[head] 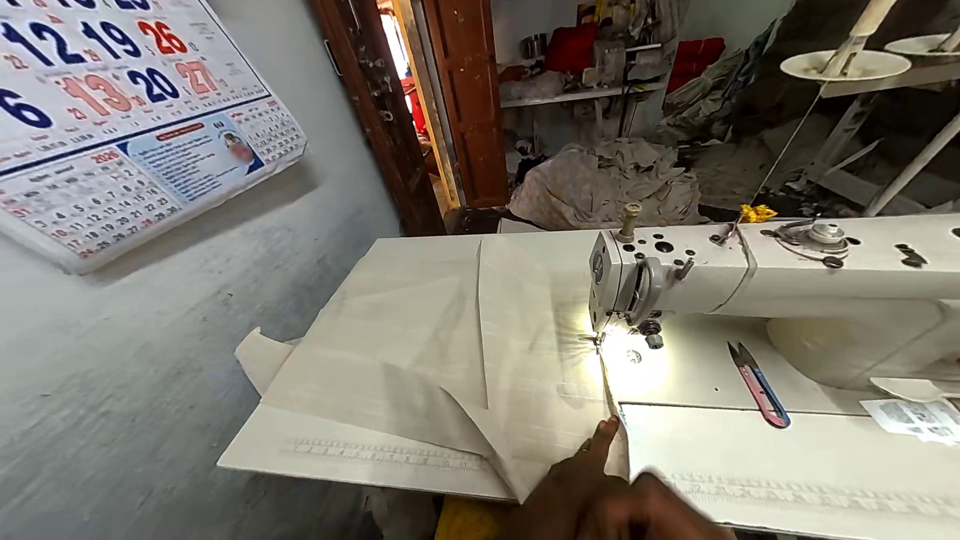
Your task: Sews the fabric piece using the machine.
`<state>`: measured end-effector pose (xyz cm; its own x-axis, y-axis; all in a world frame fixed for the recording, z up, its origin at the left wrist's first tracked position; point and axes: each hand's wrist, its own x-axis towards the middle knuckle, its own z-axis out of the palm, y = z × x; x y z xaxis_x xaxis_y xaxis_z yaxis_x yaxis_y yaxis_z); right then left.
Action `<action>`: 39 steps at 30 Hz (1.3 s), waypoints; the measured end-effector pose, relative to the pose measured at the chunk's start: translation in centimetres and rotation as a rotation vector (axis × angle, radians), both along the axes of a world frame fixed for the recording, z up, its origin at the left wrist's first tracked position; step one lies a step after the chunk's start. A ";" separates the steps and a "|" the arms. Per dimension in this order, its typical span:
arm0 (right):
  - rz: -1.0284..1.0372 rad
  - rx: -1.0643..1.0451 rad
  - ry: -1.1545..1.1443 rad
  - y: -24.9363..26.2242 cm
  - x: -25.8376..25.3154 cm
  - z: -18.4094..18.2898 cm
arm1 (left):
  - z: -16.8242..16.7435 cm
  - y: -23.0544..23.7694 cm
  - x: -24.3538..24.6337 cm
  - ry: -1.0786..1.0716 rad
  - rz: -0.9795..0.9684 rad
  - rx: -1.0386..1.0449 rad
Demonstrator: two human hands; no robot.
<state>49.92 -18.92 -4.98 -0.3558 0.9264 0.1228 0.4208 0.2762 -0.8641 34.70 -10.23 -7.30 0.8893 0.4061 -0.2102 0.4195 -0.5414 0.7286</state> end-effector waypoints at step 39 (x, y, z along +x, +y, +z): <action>-0.814 0.036 -0.530 9.3 2.1 -4.4 | -4.5 7.1 2.6 -0.240 0.092 0.566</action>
